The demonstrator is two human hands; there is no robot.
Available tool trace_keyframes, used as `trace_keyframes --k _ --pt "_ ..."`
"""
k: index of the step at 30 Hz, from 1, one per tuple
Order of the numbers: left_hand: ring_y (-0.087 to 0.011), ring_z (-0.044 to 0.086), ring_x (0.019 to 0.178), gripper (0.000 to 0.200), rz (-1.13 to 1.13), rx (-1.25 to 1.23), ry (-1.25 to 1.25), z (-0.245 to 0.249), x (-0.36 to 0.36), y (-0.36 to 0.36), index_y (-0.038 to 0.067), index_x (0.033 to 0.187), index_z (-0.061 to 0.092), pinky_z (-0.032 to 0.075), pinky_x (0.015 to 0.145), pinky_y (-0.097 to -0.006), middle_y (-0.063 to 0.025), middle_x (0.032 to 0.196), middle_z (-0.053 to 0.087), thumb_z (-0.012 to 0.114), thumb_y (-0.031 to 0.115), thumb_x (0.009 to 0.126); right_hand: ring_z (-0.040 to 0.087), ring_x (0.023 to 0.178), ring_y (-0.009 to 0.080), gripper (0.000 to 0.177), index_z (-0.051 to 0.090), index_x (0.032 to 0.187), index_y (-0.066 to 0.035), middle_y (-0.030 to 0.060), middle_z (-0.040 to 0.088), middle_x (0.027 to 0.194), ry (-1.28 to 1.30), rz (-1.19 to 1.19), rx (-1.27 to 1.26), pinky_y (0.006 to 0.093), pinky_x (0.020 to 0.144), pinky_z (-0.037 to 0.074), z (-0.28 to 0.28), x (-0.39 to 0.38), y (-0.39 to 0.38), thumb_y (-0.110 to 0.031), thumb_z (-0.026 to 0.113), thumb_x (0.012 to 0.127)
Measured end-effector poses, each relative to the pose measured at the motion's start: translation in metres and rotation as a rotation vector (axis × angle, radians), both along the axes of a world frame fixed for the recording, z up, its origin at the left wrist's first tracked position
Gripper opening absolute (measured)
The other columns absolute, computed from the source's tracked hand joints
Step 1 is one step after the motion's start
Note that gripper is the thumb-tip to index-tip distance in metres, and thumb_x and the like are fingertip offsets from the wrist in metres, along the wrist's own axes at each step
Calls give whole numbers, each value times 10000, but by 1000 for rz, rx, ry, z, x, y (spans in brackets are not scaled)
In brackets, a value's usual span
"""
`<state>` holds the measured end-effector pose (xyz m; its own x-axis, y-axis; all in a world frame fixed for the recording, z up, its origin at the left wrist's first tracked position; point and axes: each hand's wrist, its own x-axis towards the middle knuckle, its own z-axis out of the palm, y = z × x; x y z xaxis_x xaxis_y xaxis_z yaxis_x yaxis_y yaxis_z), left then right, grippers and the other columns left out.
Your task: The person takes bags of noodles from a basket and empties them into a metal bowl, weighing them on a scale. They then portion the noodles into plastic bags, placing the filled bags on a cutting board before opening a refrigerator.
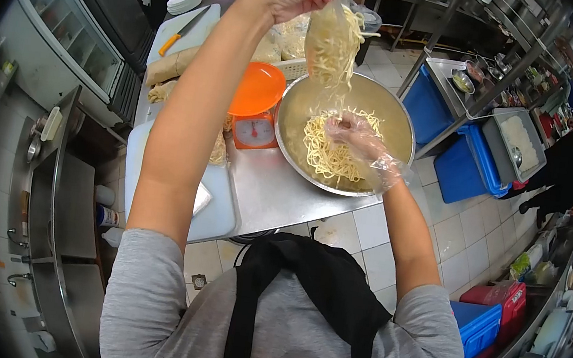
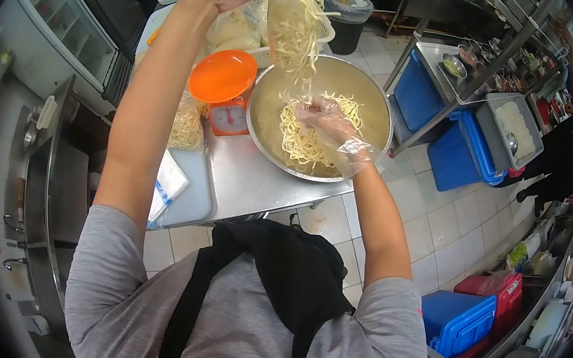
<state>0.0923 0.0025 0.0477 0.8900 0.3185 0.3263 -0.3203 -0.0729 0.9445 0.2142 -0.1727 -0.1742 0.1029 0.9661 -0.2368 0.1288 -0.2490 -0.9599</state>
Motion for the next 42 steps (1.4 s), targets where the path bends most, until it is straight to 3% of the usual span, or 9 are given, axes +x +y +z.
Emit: trace_keyframes --k 12,14,19,21,22,28,30,36,42 --pt "-65 506 562 460 149 105 160 -28 -1 -23 -19 1120 441 429 512 -181 -24 765 538 592 -1 686 565 881 189 506 448 1151 29 150 504 1115 775 -223 521 277 681 508 43 15 29 -228 662 772" --pt "-74 510 582 691 234 201 230 -53 -1 -24 -55 1295 306 426 514 -195 -85 922 567 590 -5 668 568 852 134 337 546 1028 30 99 577 977 68 -304 413 249 661 483 63 30 29 -179 636 779" --pt "-49 472 657 761 96 164 370 -77 -3 -35 -35 1347 222 396 555 -169 -61 1144 493 573 4 672 599 727 158 224 620 905 -21 88 631 800 29 -188 615 306 642 468 128 10 44 -195 603 765" --pt "-47 464 650 756 129 173 354 -80 -1 -40 -35 1347 224 391 547 -170 -54 1101 506 562 -4 671 604 728 233 272 638 881 -49 136 633 846 -1466 467 108 334 643 466 142 17 70 -233 639 682" --pt "-42 447 635 744 137 129 318 -83 -1 -46 -34 1346 230 382 536 -170 -50 1073 509 542 -18 671 604 728 233 272 638 881 -49 136 633 846 -1476 462 109 334 643 466 145 19 72 -233 639 682" --pt "-34 397 571 709 62 31 276 -76 0 -44 -37 1344 241 346 496 -166 -42 1071 508 473 -60 674 578 668 272 271 656 730 -71 101 614 740 -1209 -55 573 348 613 445 196 19 11 -284 702 568" --pt "-33 392 559 703 82 29 302 -72 -2 -50 -38 1342 244 337 488 -163 -40 1078 505 465 -65 675 563 732 186 329 648 745 -42 68 593 720 -924 -74 183 321 617 425 213 30 -4 -313 740 582" --pt "-51 425 496 710 130 76 230 -75 5 -52 -53 1334 245 338 447 -180 -7 655 505 522 -36 681 544 923 169 585 494 1114 -5 112 546 996 -826 -81 55 282 773 481 94 32 -18 -295 745 673" --pt "-51 424 494 718 178 27 232 -80 3 -40 -62 1335 228 329 429 -183 -15 648 509 521 -41 679 579 884 198 475 475 1150 16 99 579 989 83 -140 89 309 804 487 14 17 -28 -266 622 798"
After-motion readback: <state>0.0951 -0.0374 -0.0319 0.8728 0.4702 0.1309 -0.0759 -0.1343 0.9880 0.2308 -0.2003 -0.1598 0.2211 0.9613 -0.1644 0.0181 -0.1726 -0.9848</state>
